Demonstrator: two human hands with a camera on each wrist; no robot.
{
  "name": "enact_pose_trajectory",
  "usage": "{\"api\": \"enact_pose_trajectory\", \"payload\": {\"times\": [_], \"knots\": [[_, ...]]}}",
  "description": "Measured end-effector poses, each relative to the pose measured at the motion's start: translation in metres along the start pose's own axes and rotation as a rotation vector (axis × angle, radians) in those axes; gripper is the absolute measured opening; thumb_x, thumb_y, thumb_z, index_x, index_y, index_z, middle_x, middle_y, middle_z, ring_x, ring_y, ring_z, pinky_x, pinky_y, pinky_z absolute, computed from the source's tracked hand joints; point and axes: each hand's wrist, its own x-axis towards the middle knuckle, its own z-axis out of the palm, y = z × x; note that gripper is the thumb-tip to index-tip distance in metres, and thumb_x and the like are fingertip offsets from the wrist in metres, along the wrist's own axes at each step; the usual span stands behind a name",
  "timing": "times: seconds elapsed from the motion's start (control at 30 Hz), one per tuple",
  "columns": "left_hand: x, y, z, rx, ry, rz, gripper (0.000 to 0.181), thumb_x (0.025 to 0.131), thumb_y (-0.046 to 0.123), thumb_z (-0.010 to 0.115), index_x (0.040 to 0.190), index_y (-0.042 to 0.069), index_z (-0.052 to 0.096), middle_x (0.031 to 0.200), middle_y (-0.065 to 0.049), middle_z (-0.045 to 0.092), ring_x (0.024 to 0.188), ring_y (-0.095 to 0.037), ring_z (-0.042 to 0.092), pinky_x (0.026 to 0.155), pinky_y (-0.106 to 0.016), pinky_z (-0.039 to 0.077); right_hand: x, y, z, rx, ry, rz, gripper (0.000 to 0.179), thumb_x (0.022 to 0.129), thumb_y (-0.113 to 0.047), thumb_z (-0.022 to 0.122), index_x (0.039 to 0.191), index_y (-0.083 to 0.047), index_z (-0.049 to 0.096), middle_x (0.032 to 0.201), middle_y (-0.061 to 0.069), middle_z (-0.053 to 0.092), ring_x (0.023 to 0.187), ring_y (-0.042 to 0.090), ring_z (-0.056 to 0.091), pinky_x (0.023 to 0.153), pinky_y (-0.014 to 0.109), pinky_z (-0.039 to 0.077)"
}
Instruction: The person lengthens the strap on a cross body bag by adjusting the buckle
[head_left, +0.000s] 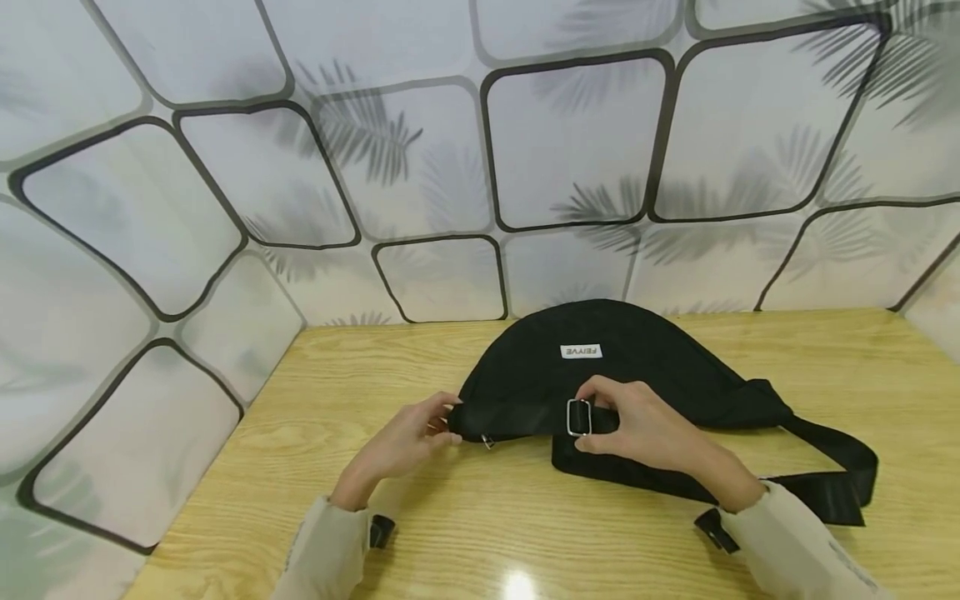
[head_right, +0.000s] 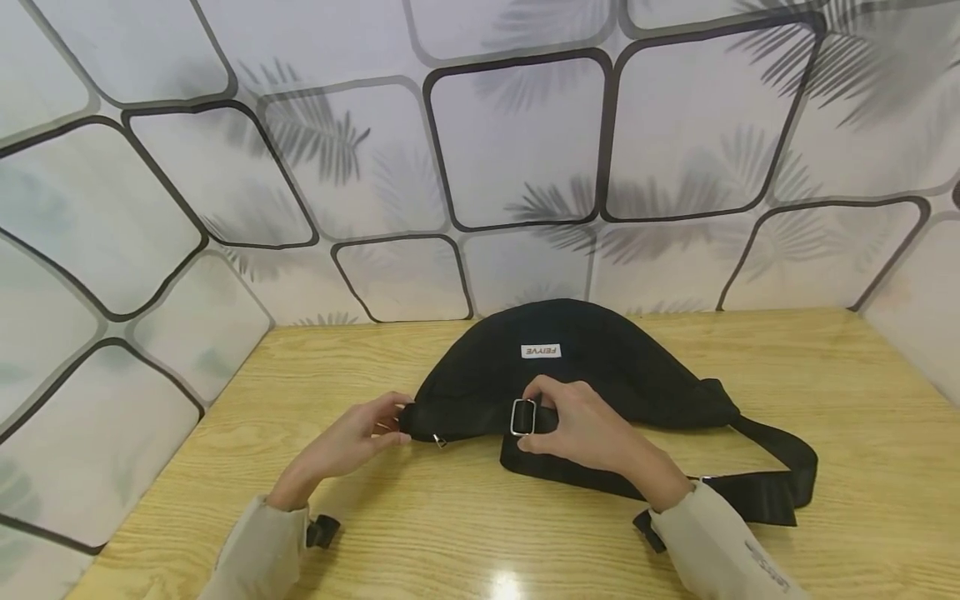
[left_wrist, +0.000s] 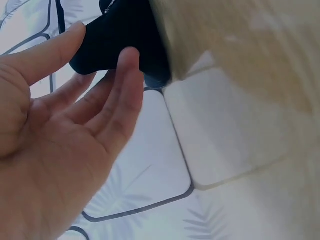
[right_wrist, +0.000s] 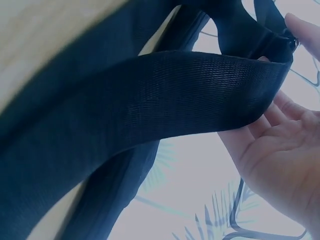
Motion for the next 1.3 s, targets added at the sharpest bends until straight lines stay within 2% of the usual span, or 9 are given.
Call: {"api": "enact_pose_trajectory", "payload": {"times": [0.17, 0.33, 0.43, 0.6, 0.77, 0.93, 1.13, 1.23, 1.3], "knots": [[0.002, 0.01, -0.004, 0.068, -0.001, -0.004, 0.044, 0.099, 0.014, 0.069, 0.136, -0.004, 0.054, 0.125, -0.019, 0.061, 0.11, -0.036, 0.061, 0.091, -0.049, 0.051, 0.004, -0.005, -0.002, -0.007, 0.022, -0.005, 0.044, 0.083, -0.019, 0.084, 0.116, 0.0, 0.063, 0.072, -0.011, 0.057, 0.056, 0.005, 0.045, 0.057, 0.027, 0.04], [0.013, 0.036, -0.008, 0.088, -0.012, 0.031, 0.054, 0.099, 0.02, 0.07, 0.143, -0.004, 0.05, 0.135, -0.023, 0.056, 0.123, -0.04, 0.052, 0.101, -0.054, 0.044, 0.005, -0.008, -0.002, 0.009, 0.016, 0.006, 0.044, 0.083, -0.018, 0.084, 0.117, 0.001, 0.063, 0.074, -0.01, 0.06, 0.058, 0.006, 0.048, 0.058, 0.027, 0.043], [0.024, 0.051, -0.001, 0.064, -0.049, 0.084, 0.056, 0.098, 0.019, 0.072, 0.144, -0.002, 0.049, 0.134, -0.022, 0.057, 0.122, -0.037, 0.054, 0.101, -0.052, 0.045, 0.006, -0.009, -0.001, 0.009, 0.024, -0.007, 0.043, 0.083, -0.018, 0.084, 0.116, 0.0, 0.063, 0.073, -0.01, 0.059, 0.059, 0.006, 0.049, 0.059, 0.028, 0.043], [0.043, 0.066, 0.02, 0.034, -0.093, 0.175, 0.057, 0.094, 0.013, 0.076, 0.142, -0.002, 0.05, 0.13, -0.021, 0.06, 0.118, -0.034, 0.058, 0.101, -0.046, 0.047, 0.005, -0.008, -0.001, 0.014, 0.03, -0.029, 0.042, 0.082, -0.016, 0.085, 0.114, 0.0, 0.063, 0.075, -0.01, 0.062, 0.06, 0.005, 0.051, 0.061, 0.027, 0.045], [0.056, 0.073, 0.039, 0.02, -0.097, 0.211, 0.06, 0.09, 0.011, 0.08, 0.142, 0.001, 0.05, 0.13, -0.014, 0.062, 0.119, -0.028, 0.06, 0.1, -0.036, 0.049, 0.005, -0.008, 0.0, 0.046, 0.014, -0.042, 0.041, 0.084, -0.015, 0.084, 0.115, 0.001, 0.062, 0.077, -0.008, 0.064, 0.061, 0.005, 0.053, 0.057, 0.027, 0.045], [0.064, 0.076, 0.05, -0.036, -0.079, 0.196, 0.056, 0.091, 0.009, 0.078, 0.14, 0.005, 0.051, 0.127, -0.013, 0.064, 0.114, -0.022, 0.062, 0.092, -0.029, 0.05, 0.005, -0.007, 0.001, 0.052, 0.025, -0.084, 0.04, 0.084, -0.019, 0.085, 0.112, -0.001, 0.062, 0.075, -0.009, 0.061, 0.059, 0.004, 0.05, 0.054, 0.026, 0.043], [0.066, 0.074, 0.056, -0.066, -0.052, 0.182, 0.05, 0.095, 0.006, 0.073, 0.14, 0.005, 0.051, 0.121, -0.012, 0.066, 0.103, -0.017, 0.064, 0.084, -0.024, 0.05, 0.005, -0.006, 0.0, 0.055, 0.025, -0.089, 0.042, 0.084, -0.016, 0.085, 0.114, 0.001, 0.061, 0.073, -0.009, 0.058, 0.056, 0.004, 0.048, 0.054, 0.026, 0.042], [0.065, 0.073, 0.056, -0.075, -0.046, 0.198, 0.049, 0.096, 0.006, 0.072, 0.141, 0.005, 0.051, 0.119, -0.012, 0.067, 0.102, -0.017, 0.064, 0.085, -0.026, 0.051, 0.004, -0.005, -0.002, 0.075, 0.002, -0.058, 0.044, 0.086, -0.016, 0.084, 0.117, 0.002, 0.059, 0.075, -0.008, 0.059, 0.057, 0.005, 0.049, 0.057, 0.026, 0.043], [0.064, 0.074, 0.055, -0.075, -0.041, 0.205, 0.049, 0.096, 0.007, 0.072, 0.141, 0.004, 0.053, 0.124, -0.011, 0.066, 0.108, -0.019, 0.064, 0.09, -0.029, 0.051, 0.004, -0.004, -0.005, 0.097, -0.018, -0.033, 0.046, 0.087, -0.016, 0.083, 0.12, 0.003, 0.057, 0.076, -0.006, 0.059, 0.057, 0.006, 0.049, 0.058, 0.027, 0.043]]}}
